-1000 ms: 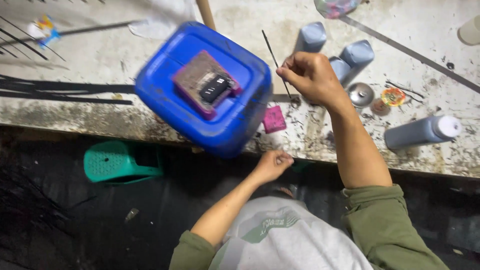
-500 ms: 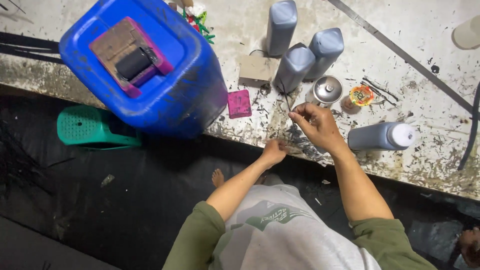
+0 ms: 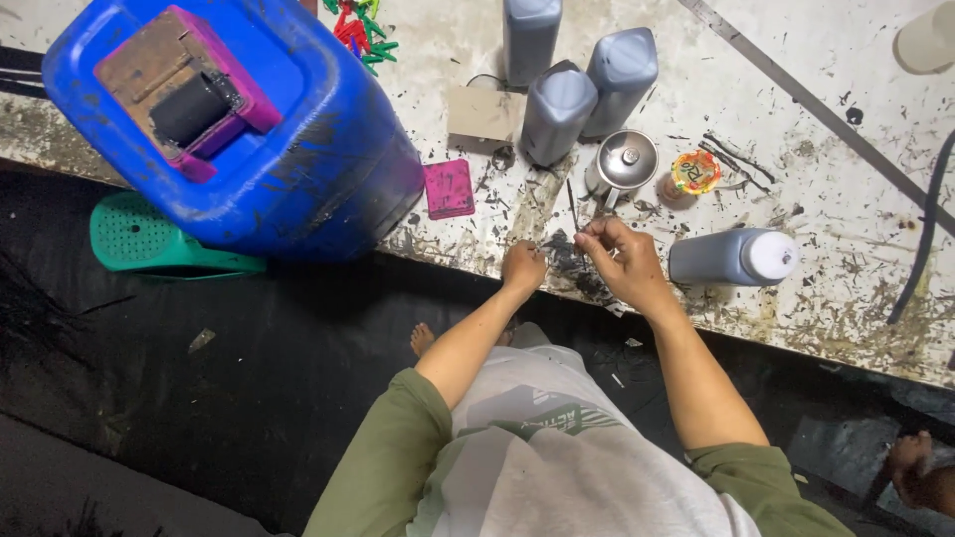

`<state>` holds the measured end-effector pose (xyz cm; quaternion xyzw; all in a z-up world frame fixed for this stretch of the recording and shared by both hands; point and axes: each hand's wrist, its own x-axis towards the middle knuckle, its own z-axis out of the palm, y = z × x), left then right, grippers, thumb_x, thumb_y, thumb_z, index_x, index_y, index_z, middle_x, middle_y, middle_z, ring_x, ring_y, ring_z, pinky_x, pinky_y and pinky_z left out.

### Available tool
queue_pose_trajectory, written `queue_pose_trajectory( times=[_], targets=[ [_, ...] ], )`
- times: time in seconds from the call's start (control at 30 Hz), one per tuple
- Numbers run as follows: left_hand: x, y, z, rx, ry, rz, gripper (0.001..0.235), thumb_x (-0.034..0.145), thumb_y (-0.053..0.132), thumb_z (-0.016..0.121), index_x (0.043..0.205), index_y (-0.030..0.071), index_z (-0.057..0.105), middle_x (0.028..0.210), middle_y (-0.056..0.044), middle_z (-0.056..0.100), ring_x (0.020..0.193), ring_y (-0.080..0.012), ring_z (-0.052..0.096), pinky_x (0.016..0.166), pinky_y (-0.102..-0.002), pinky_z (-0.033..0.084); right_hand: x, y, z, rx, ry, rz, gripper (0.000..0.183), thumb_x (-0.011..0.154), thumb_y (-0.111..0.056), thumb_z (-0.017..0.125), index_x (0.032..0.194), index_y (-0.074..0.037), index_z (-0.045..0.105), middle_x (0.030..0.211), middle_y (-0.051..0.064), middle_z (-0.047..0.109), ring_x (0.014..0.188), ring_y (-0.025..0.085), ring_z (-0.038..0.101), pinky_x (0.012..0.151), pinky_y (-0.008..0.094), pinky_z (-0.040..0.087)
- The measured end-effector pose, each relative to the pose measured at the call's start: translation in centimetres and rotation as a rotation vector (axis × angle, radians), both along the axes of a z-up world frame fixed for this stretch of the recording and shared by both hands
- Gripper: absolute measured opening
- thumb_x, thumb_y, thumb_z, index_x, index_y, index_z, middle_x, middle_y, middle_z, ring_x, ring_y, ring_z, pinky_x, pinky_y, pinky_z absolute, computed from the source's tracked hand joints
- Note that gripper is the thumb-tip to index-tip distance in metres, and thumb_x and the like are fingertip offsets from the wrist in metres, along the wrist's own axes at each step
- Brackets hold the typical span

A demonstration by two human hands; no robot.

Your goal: Using a small heating element to finish or bond the ends of black leather strips at a workbench.

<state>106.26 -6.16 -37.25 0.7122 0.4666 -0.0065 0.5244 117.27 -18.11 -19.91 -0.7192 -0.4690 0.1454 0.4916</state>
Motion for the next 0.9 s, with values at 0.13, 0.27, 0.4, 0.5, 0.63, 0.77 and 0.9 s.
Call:
queue_pose_trajectory(
  times=[0.13,0.27,0.4,0.5,0.63,0.77,0.9],
  targets=[
    [0.7,0.3,-0.9,-0.038,-0.074,0.008,0.032,0.098,0.013,0.060,0.121,-0.008,0.065,0.108,-0.024,0.071,0.111,-0.0429,0.068,0.093,-0.051,0.055,-0.6,-0.2,-0.8,-0.030,0.060,-0.029,0.010,0.098,-0.007,0.074,0.092,-0.002,0.070,0.064,0.013,0.071,0.055,0.025,0.066,0.058,0.034,0.051],
    [-0.6,1.7,1.0,-0.071,-0.128,0.077,0.020,0.094,0.016,0.066,0.104,0.001,0.076,0.091,-0.015,0.078,0.087,-0.0280,0.076,0.073,-0.037,0.061,-1.1,0.3,-1.8,-0.055,0.159,-0.059,0.008,0.099,-0.010,0.073,0.095,-0.002,0.071,0.066,0.012,0.072,0.057,0.021,0.067,0.058,0.033,0.053],
    [-3.2,3.4,4.7,-0.161,-0.250,0.254,0.022,0.093,0.010,0.064,0.106,-0.005,0.072,0.090,-0.018,0.077,0.075,-0.0191,0.076,0.064,-0.029,0.061,-3.0,1.7,-3.5,-0.048,0.235,-0.058,0.009,0.097,-0.009,0.075,0.094,-0.001,0.072,0.066,0.015,0.073,0.056,0.020,0.066,0.057,0.032,0.052],
    [-5.0,4.2,7.4,-0.179,-0.471,0.369,0.023,0.093,0.001,0.061,0.106,-0.017,0.066,0.102,-0.035,0.071,0.086,-0.0303,0.075,0.072,-0.034,0.063,-4.7,3.2,-4.6,-0.058,0.300,-0.017,0.010,0.097,-0.011,0.075,0.096,-0.001,0.073,0.068,0.014,0.073,0.056,0.017,0.065,0.057,0.031,0.053],
    [-6.8,4.7,9.7,-0.220,-0.636,0.495,0.025,0.097,0.006,0.065,0.110,-0.016,0.062,0.102,-0.033,0.071,0.089,-0.0291,0.075,0.080,-0.034,0.064,-6.4,5.6,-6.1,0.002,0.429,-0.010,0.011,0.098,-0.007,0.073,0.100,0.004,0.071,0.070,0.014,0.073,0.057,0.015,0.065,0.052,0.028,0.053],
    [-8.0,4.4,11.7,-0.147,-0.699,0.536,0.024,0.099,0.004,0.064,0.110,-0.016,0.060,0.097,-0.031,0.072,0.088,-0.0264,0.075,0.081,-0.033,0.064,-8.2,7.3,-4.4,0.067,0.572,-0.028,0.012,0.097,-0.002,0.071,0.103,0.008,0.069,0.078,0.015,0.073,0.067,0.016,0.071,0.055,0.025,0.057],
    [-9.9,4.0,15.2,0.092,-0.686,0.475,0.018,0.100,0.002,0.062,0.107,-0.015,0.062,0.095,-0.035,0.073,0.087,-0.0291,0.075,0.077,-0.036,0.065,-9.4,7.7,-2.5,0.096,0.583,-0.030,0.013,0.097,-0.001,0.071,0.104,0.010,0.068,0.080,0.016,0.072,0.069,0.017,0.072,0.055,0.026,0.058]
  ],
)
